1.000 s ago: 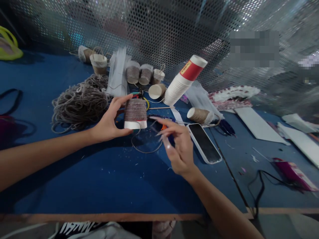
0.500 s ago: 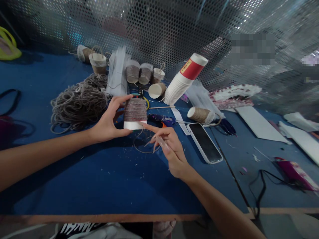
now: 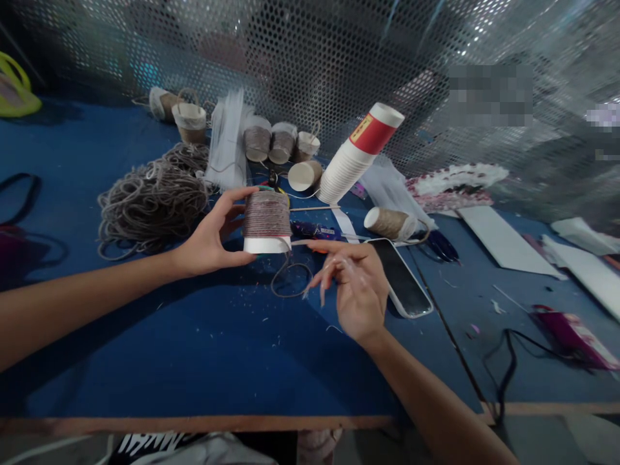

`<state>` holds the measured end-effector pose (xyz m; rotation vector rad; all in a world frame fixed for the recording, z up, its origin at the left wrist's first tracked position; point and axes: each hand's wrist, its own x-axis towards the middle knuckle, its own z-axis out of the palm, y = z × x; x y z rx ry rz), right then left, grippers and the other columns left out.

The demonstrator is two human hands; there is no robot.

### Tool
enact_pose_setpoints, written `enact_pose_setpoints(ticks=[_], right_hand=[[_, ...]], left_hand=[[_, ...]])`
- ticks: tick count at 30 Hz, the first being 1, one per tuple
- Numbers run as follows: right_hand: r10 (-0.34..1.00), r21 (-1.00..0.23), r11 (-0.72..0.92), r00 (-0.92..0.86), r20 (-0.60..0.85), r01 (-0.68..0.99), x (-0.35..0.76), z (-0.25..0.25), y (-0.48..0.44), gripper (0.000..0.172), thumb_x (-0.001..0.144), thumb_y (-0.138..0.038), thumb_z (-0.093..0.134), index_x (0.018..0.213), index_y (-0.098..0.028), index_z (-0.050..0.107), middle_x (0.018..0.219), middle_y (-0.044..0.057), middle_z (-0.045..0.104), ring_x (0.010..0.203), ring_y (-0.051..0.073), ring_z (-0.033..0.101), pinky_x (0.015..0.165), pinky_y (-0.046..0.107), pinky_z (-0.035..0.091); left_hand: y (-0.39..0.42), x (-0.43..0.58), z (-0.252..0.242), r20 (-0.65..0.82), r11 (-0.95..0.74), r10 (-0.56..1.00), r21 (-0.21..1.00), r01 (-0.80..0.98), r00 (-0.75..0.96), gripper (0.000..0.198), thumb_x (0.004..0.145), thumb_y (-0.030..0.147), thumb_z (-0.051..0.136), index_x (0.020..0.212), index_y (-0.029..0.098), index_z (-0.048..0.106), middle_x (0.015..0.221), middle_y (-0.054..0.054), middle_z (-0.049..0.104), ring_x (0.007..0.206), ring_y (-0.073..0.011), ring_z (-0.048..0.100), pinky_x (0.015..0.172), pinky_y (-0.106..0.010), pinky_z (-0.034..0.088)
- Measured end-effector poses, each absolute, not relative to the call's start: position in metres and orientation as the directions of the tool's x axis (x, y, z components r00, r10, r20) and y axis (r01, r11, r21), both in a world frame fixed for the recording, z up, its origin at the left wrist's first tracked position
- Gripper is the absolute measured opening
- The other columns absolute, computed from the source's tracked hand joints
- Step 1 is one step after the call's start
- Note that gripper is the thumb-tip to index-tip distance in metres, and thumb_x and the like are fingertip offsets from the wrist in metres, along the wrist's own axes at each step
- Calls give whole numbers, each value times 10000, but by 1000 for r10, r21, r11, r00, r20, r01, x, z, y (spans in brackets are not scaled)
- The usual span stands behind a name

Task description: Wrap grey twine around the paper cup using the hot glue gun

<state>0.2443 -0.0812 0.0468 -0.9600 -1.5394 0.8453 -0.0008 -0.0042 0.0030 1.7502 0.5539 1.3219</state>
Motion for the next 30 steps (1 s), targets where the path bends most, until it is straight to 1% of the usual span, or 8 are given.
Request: enact_pose_setpoints(ticks=[3,7,9,14,19,24,26,30], right_hand=[[873,-928,370,-356,334,37,243,48,-85,178,977,-407,517,967,-240,579,1114,63,738,546,98,588,517,286,579],[846,-938,345,-435,307,9,240,49,-87,158,1005,-382,493,1006,-249,578,1195,54,717,536,63,565,541,254,577],[870,-943,333,-390,303,9,240,49,-86,187,1007,-403,488,989,-242,582,1175,52,725,502,50,539,536,249,580],[907,-930,367,-230,351,29,240,53,-82,263,998,-441,480,911,-230,609,633,-28,676,485,107,597,475,235,559],[904,-900,420,36,426,118,237,56,-79,380,974,-467,450,732,-209,587,894,57,791,339,48,428,404,254,522],[831,-857,493,212,515,150,240,52,-77,303,947,-429,493,725,-234,560,669,-3,686,347,82,426,358,255,468],[864,-866,487,82,497,115,242,52,-79,240,950,-408,519,784,-241,567,708,-7,688,384,91,471,383,258,485],[846,-894,437,-379,374,93,241,56,-87,215,998,-383,470,903,-233,591,1225,71,718,486,68,546,458,256,526]], left_hand=[[-4,1,3,560,-536,748,826,-172,356,829,701,314,868,1402,276,427,1369,-113,588,1268,-314,611,1072,-483,542],[-3,1,4,581,-558,729,810,-177,361,786,720,331,860,1380,287,435,1421,-97,557,1310,-311,587,1075,-448,551],[-2,0,5,581,-563,727,810,-167,367,766,729,346,853,1373,306,442,1442,-75,542,1326,-308,577,1088,-445,549],[-3,-1,5,576,-563,726,811,-156,376,773,720,409,852,1366,324,437,1448,-60,540,1303,-319,590,1064,-467,570],[-2,0,5,595,-569,717,801,-186,363,760,736,369,847,1375,305,441,1454,-86,524,1292,-309,596,1054,-447,567],[-3,-1,5,569,-553,736,818,-158,366,801,701,303,864,1385,285,448,1422,-122,538,1254,-309,608,1052,-473,551],[-4,-1,6,539,-535,761,836,-122,361,821,676,298,872,1387,270,461,1410,-131,543,1239,-316,608,1053,-489,545],[-5,-2,7,532,-542,769,837,-82,355,842,644,285,880,1390,284,490,1417,-121,522,1220,-306,596,1048,-483,546]])
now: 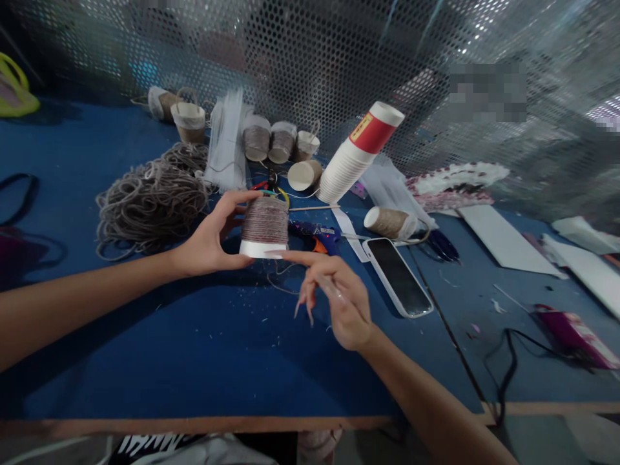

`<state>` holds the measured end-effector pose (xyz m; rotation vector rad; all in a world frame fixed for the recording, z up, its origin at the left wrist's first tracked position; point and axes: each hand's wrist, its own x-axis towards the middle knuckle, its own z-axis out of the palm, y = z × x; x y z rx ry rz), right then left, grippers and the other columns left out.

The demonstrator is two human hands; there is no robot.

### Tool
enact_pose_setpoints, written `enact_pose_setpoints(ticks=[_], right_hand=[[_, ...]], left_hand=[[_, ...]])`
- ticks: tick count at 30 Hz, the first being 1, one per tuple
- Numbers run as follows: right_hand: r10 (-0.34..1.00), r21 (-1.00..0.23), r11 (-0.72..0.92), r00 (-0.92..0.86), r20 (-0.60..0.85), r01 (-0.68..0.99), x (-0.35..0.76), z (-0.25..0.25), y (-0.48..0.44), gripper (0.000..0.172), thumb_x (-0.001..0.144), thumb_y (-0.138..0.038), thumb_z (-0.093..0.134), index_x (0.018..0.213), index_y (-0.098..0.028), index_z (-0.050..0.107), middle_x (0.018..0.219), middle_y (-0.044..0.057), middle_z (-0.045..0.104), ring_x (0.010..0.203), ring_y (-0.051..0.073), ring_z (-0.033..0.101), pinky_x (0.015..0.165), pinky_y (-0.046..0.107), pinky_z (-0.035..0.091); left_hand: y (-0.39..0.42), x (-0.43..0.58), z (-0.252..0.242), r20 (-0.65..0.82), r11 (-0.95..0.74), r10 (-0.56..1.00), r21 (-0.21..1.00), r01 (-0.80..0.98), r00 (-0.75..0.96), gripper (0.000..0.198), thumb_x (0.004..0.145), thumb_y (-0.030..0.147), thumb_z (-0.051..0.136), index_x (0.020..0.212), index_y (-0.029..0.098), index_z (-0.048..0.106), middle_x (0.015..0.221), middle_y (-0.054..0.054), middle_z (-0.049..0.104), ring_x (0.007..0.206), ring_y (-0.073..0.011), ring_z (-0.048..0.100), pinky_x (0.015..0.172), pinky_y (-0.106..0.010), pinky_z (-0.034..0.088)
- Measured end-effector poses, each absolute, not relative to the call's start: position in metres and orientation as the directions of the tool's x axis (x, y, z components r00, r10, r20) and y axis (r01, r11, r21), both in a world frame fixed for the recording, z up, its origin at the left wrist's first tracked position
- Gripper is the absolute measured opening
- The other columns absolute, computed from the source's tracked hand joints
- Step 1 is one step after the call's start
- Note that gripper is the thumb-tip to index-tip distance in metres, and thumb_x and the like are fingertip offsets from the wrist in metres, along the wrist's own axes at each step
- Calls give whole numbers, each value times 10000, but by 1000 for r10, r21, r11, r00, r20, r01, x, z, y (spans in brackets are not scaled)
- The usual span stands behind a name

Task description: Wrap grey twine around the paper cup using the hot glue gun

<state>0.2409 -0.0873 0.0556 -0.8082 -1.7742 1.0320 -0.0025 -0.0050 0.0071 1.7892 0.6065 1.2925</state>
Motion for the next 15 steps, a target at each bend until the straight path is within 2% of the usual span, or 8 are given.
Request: enact_pose_setpoints(ticks=[3,7,10,12,15], right_hand=[[804,-899,415,-518,290,141,238,60,-89,262,1018,-416,427,899,-234,574,1306,79,687,528,62,558,521,248,556],[826,-914,381,-495,268,141,238,58,-87,271,1027,-444,405,941,-240,562,1351,72,656,477,33,516,498,231,549],[861,-922,368,-419,289,122,239,53,-85,301,1021,-467,418,930,-239,591,1064,34,731,455,49,509,488,237,556],[892,-931,350,-339,298,104,240,52,-84,314,1019,-452,433,879,-235,613,825,-4,701,459,70,518,524,253,581],[916,-937,346,-232,326,53,238,52,-83,347,1009,-447,445,795,-229,611,683,-19,671,420,79,503,503,260,574]], left_hand=[[-5,-4,8,537,-560,755,827,-56,377,848,648,253,870,1403,307,489,1423,-110,504,1214,-294,585,1039,-463,554],[-5,-4,9,529,-555,754,830,-54,390,836,659,260,861,1408,314,492,1396,-105,503,1252,-302,557,1060,-464,543],[-5,-3,9,530,-543,757,835,-82,382,822,660,283,865,1395,306,499,1406,-111,498,1258,-307,565,1049,-462,556],[-5,-2,9,537,-541,751,834,-109,384,818,665,290,866,1391,302,490,1414,-115,506,1262,-312,575,1030,-457,571],[-4,-2,9,552,-538,733,828,-159,397,797,689,283,860,1386,320,474,1374,-99,553,1251,-303,601,1006,-434,591]])
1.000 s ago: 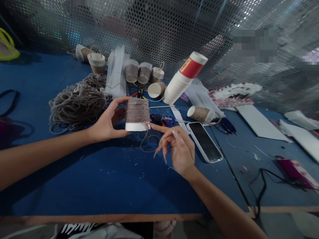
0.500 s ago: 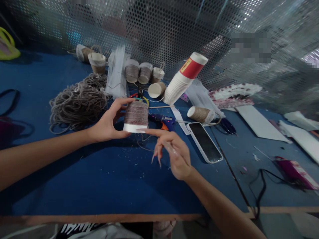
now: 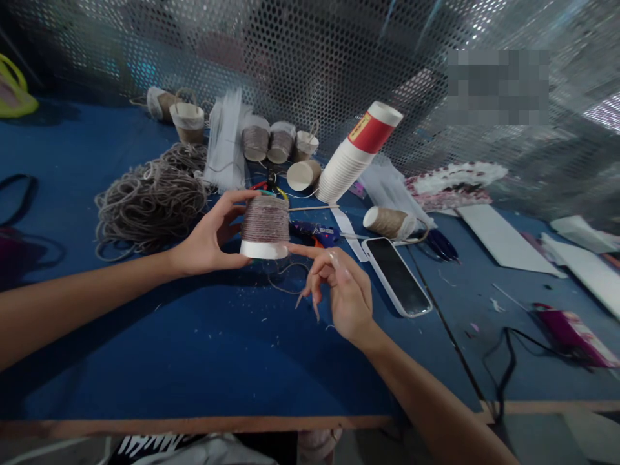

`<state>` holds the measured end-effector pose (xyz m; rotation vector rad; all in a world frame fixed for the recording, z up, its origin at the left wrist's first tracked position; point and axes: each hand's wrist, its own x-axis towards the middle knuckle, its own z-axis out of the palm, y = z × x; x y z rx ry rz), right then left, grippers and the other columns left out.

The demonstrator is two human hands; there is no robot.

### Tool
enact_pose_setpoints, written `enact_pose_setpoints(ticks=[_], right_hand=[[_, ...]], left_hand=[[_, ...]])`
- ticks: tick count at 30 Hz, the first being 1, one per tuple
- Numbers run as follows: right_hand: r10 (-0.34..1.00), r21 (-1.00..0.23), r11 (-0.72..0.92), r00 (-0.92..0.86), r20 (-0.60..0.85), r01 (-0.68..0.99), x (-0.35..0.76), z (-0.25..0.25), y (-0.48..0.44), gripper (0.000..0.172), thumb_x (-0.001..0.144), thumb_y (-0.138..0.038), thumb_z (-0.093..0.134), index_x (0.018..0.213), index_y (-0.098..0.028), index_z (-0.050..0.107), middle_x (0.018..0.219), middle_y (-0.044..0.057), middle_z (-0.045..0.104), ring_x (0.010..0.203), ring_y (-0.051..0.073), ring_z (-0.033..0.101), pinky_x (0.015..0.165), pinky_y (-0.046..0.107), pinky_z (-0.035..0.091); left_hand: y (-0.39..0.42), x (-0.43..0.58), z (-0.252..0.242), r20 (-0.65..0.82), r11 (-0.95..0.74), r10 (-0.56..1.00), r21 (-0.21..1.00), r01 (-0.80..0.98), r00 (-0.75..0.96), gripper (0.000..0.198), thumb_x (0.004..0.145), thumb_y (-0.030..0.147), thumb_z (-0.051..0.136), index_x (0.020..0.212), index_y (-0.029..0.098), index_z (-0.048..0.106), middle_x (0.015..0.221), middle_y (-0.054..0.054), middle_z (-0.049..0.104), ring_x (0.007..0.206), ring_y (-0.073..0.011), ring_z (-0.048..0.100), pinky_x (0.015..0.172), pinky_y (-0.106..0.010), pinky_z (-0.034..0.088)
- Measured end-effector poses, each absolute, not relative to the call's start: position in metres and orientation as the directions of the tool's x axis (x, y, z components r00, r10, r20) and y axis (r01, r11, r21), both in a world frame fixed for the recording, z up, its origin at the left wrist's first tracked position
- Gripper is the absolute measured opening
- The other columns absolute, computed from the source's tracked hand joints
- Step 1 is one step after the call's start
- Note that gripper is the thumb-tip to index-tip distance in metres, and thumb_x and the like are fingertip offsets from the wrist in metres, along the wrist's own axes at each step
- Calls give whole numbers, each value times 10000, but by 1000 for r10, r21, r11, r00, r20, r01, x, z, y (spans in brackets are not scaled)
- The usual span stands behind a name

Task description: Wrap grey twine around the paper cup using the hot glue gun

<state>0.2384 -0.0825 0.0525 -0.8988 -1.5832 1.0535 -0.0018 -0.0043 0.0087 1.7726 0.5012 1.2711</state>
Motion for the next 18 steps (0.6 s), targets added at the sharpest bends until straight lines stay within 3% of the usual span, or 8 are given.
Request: enact_pose_setpoints(ticks=[5,10,13,18], right_hand=[[929,-927,369,-27,369,63,238,55,-77,413,972,-478,441,681,-210,562,831,45,782,329,48,435,394,241,506],[864,-877,475,150,480,70,238,56,-78,366,964,-397,455,665,-217,566,876,26,792,312,37,399,345,227,449],[870,-871,490,44,491,21,238,57,-83,305,968,-373,475,724,-228,588,940,18,797,339,51,445,363,238,473],[880,-931,364,-313,356,-37,239,55,-91,261,982,-437,488,891,-235,626,1287,63,722,445,49,545,435,242,525]], left_hand=[[0,-2,5,597,-554,701,800,-228,390,754,716,284,849,1366,334,469,1408,-82,520,1261,-289,603,1016,-412,591],[2,-2,2,613,-558,697,789,-256,371,766,709,281,858,1337,287,419,1394,-103,495,1258,-279,596,1036,-437,566],[3,-2,1,619,-573,687,784,-240,380,757,723,296,851,1331,290,401,1401,-109,494,1285,-294,581,1037,-459,562],[3,-3,3,611,-589,679,784,-195,406,737,745,371,841,1336,308,406,1407,-106,520,1303,-319,583,1047,-476,568]])
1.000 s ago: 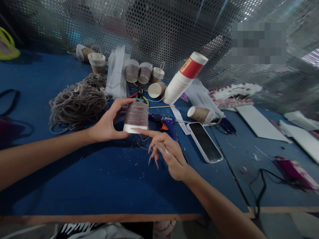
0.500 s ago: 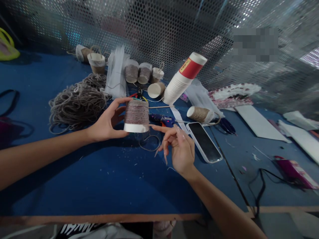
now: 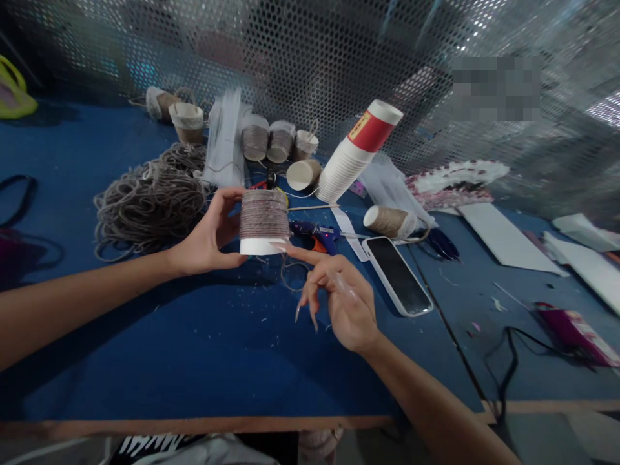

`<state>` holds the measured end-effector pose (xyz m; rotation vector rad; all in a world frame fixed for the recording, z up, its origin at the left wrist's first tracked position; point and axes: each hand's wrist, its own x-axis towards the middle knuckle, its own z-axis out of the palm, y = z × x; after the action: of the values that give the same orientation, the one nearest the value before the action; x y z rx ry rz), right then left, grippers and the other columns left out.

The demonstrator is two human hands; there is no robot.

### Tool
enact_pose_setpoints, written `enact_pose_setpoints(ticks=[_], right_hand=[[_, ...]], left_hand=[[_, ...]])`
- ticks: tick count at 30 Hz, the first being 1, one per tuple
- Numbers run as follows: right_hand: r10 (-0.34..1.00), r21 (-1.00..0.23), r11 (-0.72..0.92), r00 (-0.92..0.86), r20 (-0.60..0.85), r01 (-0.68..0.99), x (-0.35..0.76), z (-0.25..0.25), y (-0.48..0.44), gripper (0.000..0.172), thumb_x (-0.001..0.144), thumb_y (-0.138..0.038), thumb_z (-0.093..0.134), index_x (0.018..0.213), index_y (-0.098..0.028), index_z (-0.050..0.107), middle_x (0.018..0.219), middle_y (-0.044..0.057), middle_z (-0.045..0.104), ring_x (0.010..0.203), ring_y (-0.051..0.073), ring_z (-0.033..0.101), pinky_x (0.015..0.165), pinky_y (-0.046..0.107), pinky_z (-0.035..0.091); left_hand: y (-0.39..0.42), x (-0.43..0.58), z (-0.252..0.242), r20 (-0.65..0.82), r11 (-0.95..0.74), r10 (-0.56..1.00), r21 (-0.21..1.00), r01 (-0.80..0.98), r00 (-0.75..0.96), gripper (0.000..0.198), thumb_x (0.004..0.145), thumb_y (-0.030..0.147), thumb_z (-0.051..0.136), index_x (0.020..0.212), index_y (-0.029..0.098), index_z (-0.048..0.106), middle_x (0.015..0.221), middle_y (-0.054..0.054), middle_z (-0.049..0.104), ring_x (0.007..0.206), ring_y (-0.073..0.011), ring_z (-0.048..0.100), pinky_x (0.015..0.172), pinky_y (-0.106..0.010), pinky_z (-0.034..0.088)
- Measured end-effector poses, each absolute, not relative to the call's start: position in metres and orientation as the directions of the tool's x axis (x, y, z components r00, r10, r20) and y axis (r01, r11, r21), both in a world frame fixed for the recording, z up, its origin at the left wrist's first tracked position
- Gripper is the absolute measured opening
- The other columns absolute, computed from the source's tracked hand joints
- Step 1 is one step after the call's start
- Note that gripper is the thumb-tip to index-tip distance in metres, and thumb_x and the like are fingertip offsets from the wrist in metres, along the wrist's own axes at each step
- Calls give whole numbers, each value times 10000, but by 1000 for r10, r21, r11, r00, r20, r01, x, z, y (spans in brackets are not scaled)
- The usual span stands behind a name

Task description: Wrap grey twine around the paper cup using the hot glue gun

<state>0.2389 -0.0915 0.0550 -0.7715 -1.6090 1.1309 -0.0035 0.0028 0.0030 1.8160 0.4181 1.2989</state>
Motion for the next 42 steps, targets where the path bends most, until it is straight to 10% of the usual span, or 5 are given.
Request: enact_pose_setpoints(ticks=[12,15,21,36,42], right_hand=[[905,-904,422,95,415,-75,238,53,-76,312,980,-397,455,735,-216,522,855,3,744,311,19,398,320,190,438],[884,-887,457,77,462,67,237,54,-79,137,917,-350,610,961,-263,514,1187,10,688,367,-2,438,339,187,462],[838,-850,493,-364,406,186,230,54,-86,725,813,-199,753,1337,-410,298,1676,120,166,509,-6,542,419,236,547],[869,-814,486,-269,414,318,230,49,-85,589,849,-252,727,1299,-334,357,1639,164,312,427,-16,429,395,253,480],[837,-690,530,-173,519,493,239,48,-95,183,915,-407,634,988,-253,566,850,4,754,370,63,452,361,253,371]], left_hand=[[1,-7,14,625,-609,631,766,-205,460,743,780,433,814,1381,354,385,1436,-88,555,1281,-311,624,963,-430,616],[0,-6,13,613,-583,640,780,-227,463,745,773,403,825,1372,357,384,1440,-84,550,1277,-299,626,982,-430,606],[-10,0,19,547,-464,611,833,-301,573,741,749,242,840,1353,345,422,1499,-103,497,1245,-290,650,936,-395,624],[-11,4,10,774,-820,534,573,-16,341,801,758,248,830,1431,255,395,1449,-142,468,1372,-335,512,1072,-494,545],[2,5,0,787,-799,596,601,20,157,893,725,366,867,1431,325,322,1537,-98,356,1410,-338,479,1122,-536,493]])
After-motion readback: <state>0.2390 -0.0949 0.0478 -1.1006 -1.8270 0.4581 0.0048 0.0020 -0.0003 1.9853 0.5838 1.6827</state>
